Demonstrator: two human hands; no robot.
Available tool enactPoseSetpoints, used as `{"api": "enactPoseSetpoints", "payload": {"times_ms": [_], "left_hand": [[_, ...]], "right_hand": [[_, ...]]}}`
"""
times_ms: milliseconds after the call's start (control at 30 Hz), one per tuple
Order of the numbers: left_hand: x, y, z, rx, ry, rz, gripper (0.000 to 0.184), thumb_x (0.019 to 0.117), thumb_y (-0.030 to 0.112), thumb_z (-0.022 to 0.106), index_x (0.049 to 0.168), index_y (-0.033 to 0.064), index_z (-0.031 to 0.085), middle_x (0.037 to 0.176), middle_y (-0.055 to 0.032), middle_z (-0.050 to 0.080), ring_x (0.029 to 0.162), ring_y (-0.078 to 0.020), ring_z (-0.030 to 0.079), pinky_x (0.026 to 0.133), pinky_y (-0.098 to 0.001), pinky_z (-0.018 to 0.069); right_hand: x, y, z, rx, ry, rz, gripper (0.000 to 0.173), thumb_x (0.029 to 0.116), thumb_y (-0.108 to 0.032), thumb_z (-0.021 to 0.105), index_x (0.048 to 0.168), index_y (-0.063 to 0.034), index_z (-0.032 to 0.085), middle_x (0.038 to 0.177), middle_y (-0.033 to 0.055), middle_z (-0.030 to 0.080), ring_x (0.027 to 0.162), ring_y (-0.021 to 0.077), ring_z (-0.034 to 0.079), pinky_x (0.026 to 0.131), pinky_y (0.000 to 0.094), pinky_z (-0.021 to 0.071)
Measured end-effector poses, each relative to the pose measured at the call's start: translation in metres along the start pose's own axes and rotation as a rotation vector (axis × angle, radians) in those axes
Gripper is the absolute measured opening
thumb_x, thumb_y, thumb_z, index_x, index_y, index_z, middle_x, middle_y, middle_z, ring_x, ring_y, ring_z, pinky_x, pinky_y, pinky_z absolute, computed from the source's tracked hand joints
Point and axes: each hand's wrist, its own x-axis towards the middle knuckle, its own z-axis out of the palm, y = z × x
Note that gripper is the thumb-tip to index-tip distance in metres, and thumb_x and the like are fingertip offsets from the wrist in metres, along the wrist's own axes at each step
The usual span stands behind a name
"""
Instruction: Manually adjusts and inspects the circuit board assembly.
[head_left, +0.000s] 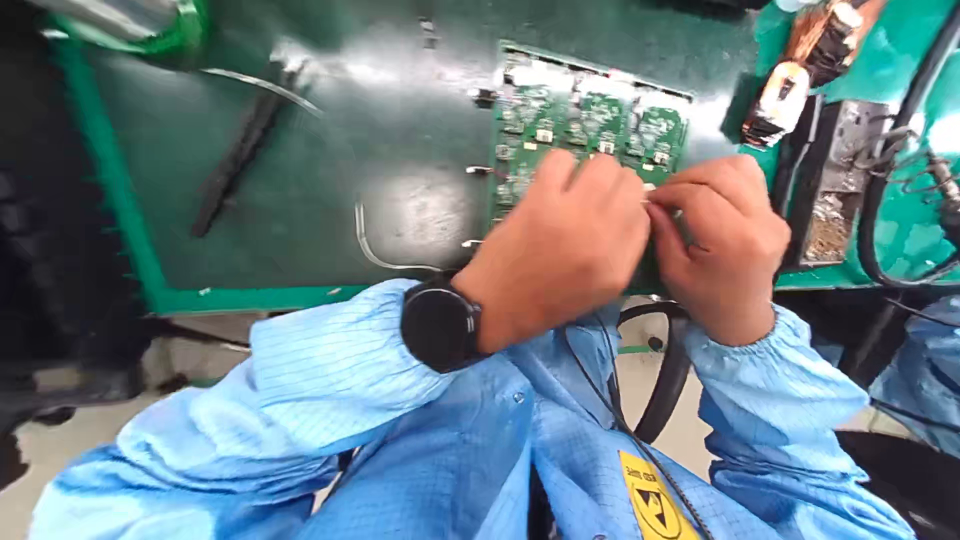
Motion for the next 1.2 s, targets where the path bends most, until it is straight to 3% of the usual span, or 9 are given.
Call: {"api": "enactPoseSetpoints", "payload": {"times_ms": [167,300,400,667,733,900,1033,1200], "left_hand": [[-0.019,-0.006,-0.007,0.215,0.048,0.553,0.032,0.1026,-0.004,0.041,0.099,-0.0015,0.073,0.103,-0.0141,0.073,0.106,-0.0314,0.064,0.091,-0.0490,0.0444],[-0.032,-0.016,-0.010,0.333,0.014,0.681,0.034,0.1009,-0.006,0.041,0.101,-0.0017,0.075,0.104,-0.0137,0.074,0.106,-0.0295,0.064,0.094,-0.0464,0.0428],[-0.037,-0.022,-0.007,0.329,-0.053,0.702,0.031,0.1000,-0.005,0.044,0.104,-0.0030,0.075,0.104,-0.0152,0.074,0.107,-0.0307,0.065,0.095,-0.0471,0.0439],[-0.043,-0.018,-0.002,0.390,0.003,0.721,0.033,0.1007,-0.003,0.042,0.105,-0.0033,0.075,0.103,-0.0150,0.074,0.105,-0.0300,0.065,0.093,-0.0453,0.0449],[-0.042,-0.018,-0.001,0.380,0.022,0.718,0.032,0.1004,-0.002,0.043,0.102,-0.0020,0.075,0.100,-0.0133,0.074,0.103,-0.0287,0.065,0.090,-0.0439,0.0450],[-0.045,-0.014,0.004,0.326,0.051,0.660,0.032,0.1005,-0.004,0.044,0.098,-0.0011,0.076,0.095,-0.0114,0.074,0.101,-0.0279,0.065,0.088,-0.0417,0.0453],[-0.049,-0.008,0.003,0.178,0.043,0.540,0.029,0.1023,-0.001,0.045,0.095,-0.0031,0.073,0.097,-0.0149,0.072,0.102,-0.0310,0.067,0.091,-0.0448,0.0505],[-0.055,0.004,0.004,0.094,0.005,0.369,0.025,0.1027,-0.001,0.045,0.106,-0.0078,0.068,0.108,-0.0213,0.070,0.102,-0.0359,0.067,0.086,-0.0496,0.0521]], "right_hand": [[0.005,0.010,0.009,-0.069,0.072,0.008,0.018,0.1019,-0.012,0.061,0.102,0.0021,0.073,0.106,0.0185,0.071,0.108,0.0343,0.065,0.095,0.0441,0.0511],[0.003,-0.001,0.005,-0.008,-0.031,-0.063,0.021,0.1028,-0.013,0.060,0.105,0.0032,0.073,0.109,0.0219,0.071,0.110,0.0381,0.065,0.096,0.0478,0.0511],[0.004,0.009,0.005,-0.063,-0.018,-0.032,0.026,0.1048,-0.018,0.057,0.108,0.0033,0.071,0.112,0.0241,0.069,0.113,0.0416,0.063,0.098,0.0520,0.0489],[0.000,0.009,0.007,-0.105,0.037,0.011,0.025,0.1043,-0.016,0.057,0.105,0.0057,0.070,0.109,0.0264,0.069,0.111,0.0453,0.062,0.097,0.0543,0.0474],[0.001,0.003,0.009,-0.090,0.033,-0.051,0.025,0.1041,-0.014,0.056,0.104,0.0058,0.071,0.108,0.0254,0.070,0.110,0.0440,0.063,0.096,0.0534,0.0488],[0.002,0.008,0.008,-0.114,0.053,0.002,0.024,0.1048,-0.014,0.057,0.103,0.0049,0.071,0.107,0.0262,0.070,0.109,0.0442,0.063,0.097,0.0518,0.0468],[-0.002,-0.004,0.007,-0.029,0.023,-0.041,0.020,0.1020,-0.012,0.060,0.102,0.0025,0.074,0.105,0.0207,0.072,0.107,0.0375,0.066,0.096,0.0484,0.0519],[-0.002,0.011,0.008,-0.057,0.125,0.025,0.017,0.1000,-0.011,0.062,0.097,-0.0005,0.076,0.099,0.0179,0.073,0.102,0.0349,0.067,0.092,0.0447,0.0522]]}}
